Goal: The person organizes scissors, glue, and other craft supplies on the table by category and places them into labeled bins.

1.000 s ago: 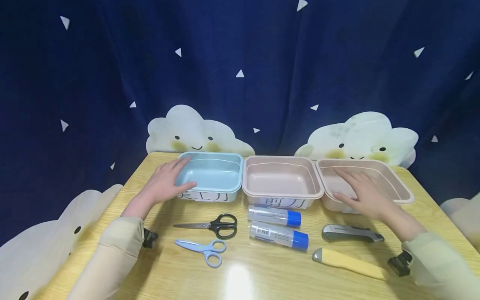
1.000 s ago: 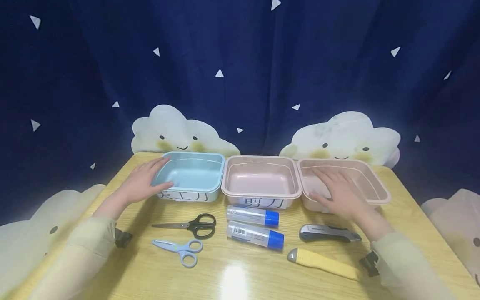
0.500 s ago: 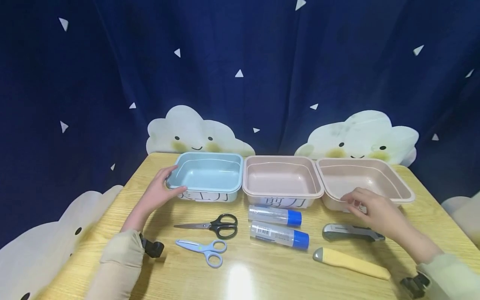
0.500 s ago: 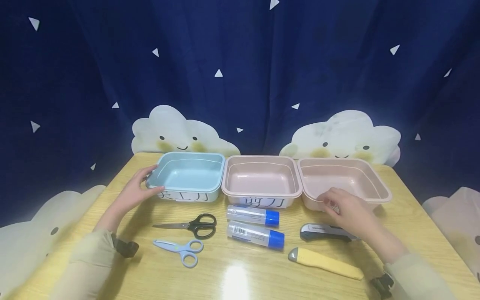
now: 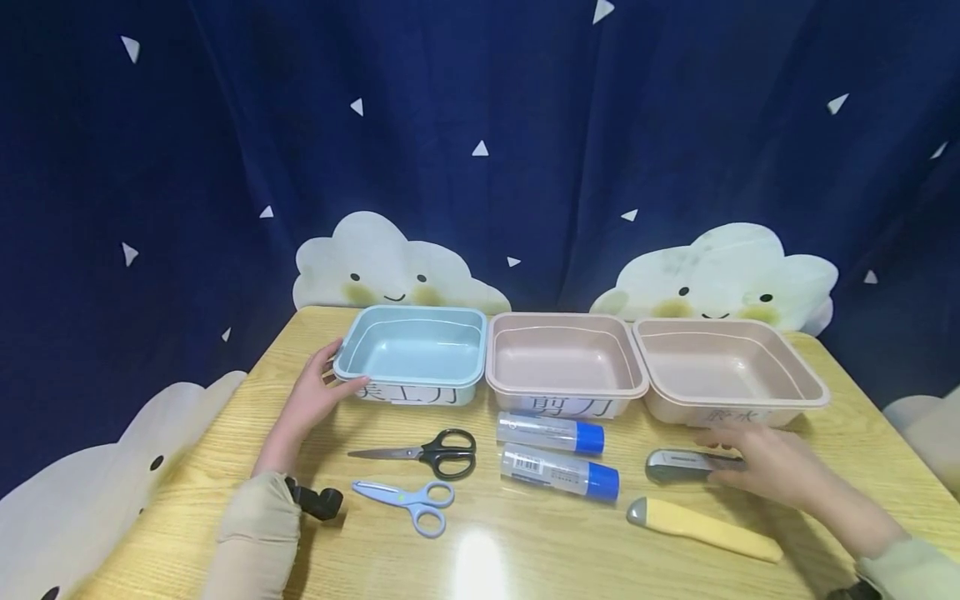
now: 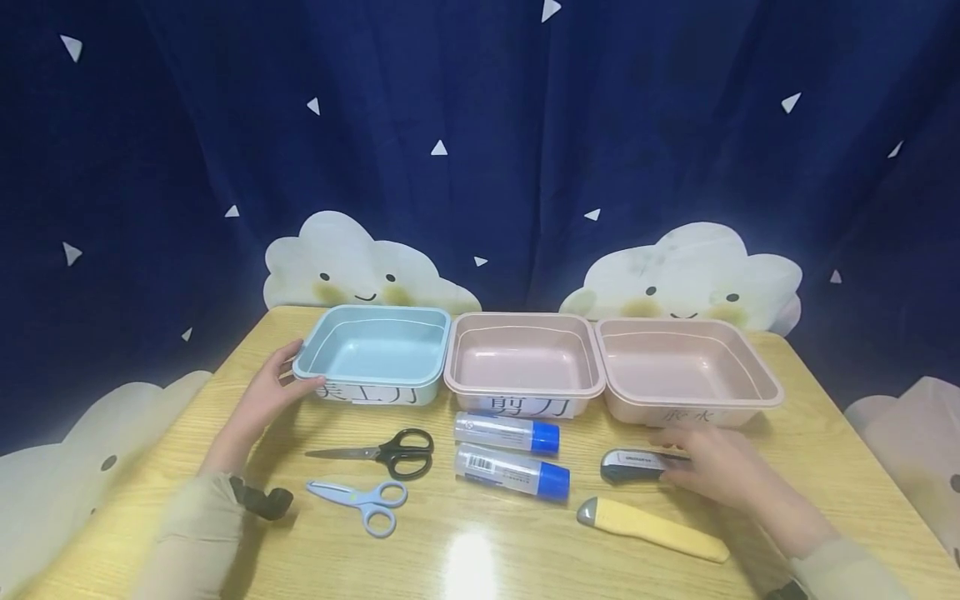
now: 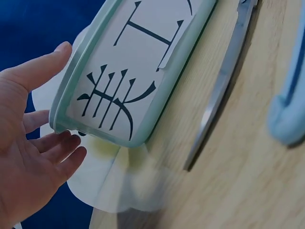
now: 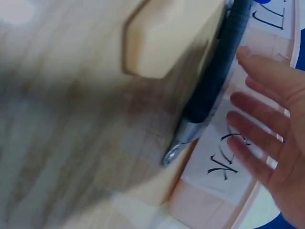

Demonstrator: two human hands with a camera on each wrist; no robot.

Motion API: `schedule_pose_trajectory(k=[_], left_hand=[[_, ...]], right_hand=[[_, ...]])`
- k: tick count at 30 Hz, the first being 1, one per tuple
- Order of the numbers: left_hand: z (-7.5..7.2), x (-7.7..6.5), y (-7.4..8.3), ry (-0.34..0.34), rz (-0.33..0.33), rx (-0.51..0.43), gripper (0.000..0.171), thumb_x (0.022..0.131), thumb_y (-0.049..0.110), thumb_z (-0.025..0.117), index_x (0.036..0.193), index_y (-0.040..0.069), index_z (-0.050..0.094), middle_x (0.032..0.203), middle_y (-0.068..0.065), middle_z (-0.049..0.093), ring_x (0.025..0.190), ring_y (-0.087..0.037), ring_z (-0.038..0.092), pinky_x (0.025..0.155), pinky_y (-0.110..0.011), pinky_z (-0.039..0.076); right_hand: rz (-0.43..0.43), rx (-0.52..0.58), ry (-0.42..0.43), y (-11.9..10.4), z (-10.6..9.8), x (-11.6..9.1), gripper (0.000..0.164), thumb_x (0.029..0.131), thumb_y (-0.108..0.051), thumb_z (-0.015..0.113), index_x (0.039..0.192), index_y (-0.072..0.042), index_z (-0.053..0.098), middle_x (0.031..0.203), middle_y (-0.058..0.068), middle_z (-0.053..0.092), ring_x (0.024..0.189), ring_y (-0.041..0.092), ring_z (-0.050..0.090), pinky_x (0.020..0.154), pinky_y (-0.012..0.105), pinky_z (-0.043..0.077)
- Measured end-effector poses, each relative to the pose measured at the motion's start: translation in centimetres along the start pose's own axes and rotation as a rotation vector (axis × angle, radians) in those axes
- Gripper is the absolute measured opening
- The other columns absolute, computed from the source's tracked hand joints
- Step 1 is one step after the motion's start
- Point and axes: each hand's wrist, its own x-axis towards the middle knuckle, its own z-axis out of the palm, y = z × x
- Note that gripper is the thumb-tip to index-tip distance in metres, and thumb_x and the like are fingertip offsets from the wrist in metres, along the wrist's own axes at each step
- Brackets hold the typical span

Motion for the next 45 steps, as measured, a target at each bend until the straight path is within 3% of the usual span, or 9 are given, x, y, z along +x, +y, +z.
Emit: schedule_pose_trajectory(k=[4, 12, 19, 27, 35, 40, 45], left_hand=[[0.4, -0.2, -0.5, -0.003, -0.044, -0.042, 0.089, 0.08, 0.03, 0.069, 0.145, 0.005, 0.015, 0.145, -0.022, 0.024, 0.125, -0.041, 0.036, 0.102, -0.049, 0.036], [1.0, 0.0, -1.1, 0.015, -0.078, -0.077, 0.088, 0.08, 0.031, 0.07, 0.145, 0.009, 0.015, 0.145, -0.02, 0.026, 0.125, -0.038, 0.037, 0.1, -0.046, 0.039], [1.2, 0.0, -1.1, 0.024, -0.077, -0.094, 0.088, 0.08, 0.03, 0.07, 0.145, 0.009, 0.015, 0.144, -0.02, 0.027, 0.127, -0.037, 0.035, 0.101, -0.046, 0.038], [1.1, -0.2, -1.1, 0.05, -0.088, -0.098, 0.088, 0.079, 0.032, 0.07, 0.145, 0.011, 0.017, 0.145, -0.018, 0.027, 0.128, -0.037, 0.035, 0.102, -0.046, 0.037], [1.0, -0.4, -1.1, 0.082, -0.122, -0.096, 0.09, 0.077, 0.034, 0.072, 0.146, 0.013, 0.018, 0.144, -0.017, 0.03, 0.125, -0.035, 0.038, 0.1, -0.045, 0.039], [1.0, -0.3, -1.0, 0.088, -0.124, -0.093, 0.09, 0.077, 0.034, 0.072, 0.146, 0.013, 0.018, 0.143, -0.018, 0.032, 0.123, -0.034, 0.04, 0.099, -0.044, 0.041], [1.0, -0.5, -0.9, 0.085, -0.135, -0.078, 0.09, 0.077, 0.035, 0.071, 0.146, 0.013, 0.017, 0.144, -0.018, 0.03, 0.124, -0.035, 0.039, 0.099, -0.044, 0.04]], right_hand=[[0.048, -0.024, -0.08, 0.5, 0.6, -0.5, 0.048, 0.055, -0.04, 0.081, 0.097, -0.021, 0.067, 0.098, 0.0, 0.065, 0.082, 0.019, 0.061, 0.059, 0.037, 0.049], [0.025, 0.031, -0.115, 1.3, 1.7, -1.1, 0.035, 0.06, -0.026, 0.08, 0.091, -0.019, 0.066, 0.084, -0.013, 0.055, 0.07, 0.001, 0.047, 0.058, 0.027, 0.044], [-0.038, 0.036, -0.054, 1.5, 2.1, -1.3, 0.034, 0.06, -0.022, 0.08, 0.09, -0.016, 0.066, 0.086, -0.011, 0.056, 0.073, 0.006, 0.055, 0.062, 0.03, 0.049], [-0.144, -0.01, 0.063, 0.8, 1.6, -0.8, 0.04, 0.056, -0.013, 0.081, 0.093, -0.008, 0.067, 0.092, 0.001, 0.063, 0.082, 0.021, 0.061, 0.069, 0.038, 0.052], [-0.242, -0.01, 0.187, -1.1, -0.1, 0.5, 0.04, 0.058, -0.013, 0.08, 0.095, -0.01, 0.066, 0.085, -0.006, 0.06, 0.074, 0.012, 0.057, 0.062, 0.033, 0.051], [-0.239, -0.015, 0.177, -2.7, -1.7, 1.6, 0.043, 0.062, -0.012, 0.078, 0.103, -0.01, 0.064, 0.093, -0.001, 0.063, 0.083, 0.018, 0.06, 0.068, 0.038, 0.052], [-0.212, -0.015, 0.141, -4.5, -2.9, 3.2, 0.041, 0.069, -0.013, 0.076, 0.107, -0.009, 0.063, 0.085, -0.006, 0.056, 0.074, 0.009, 0.053, 0.061, 0.031, 0.048]])
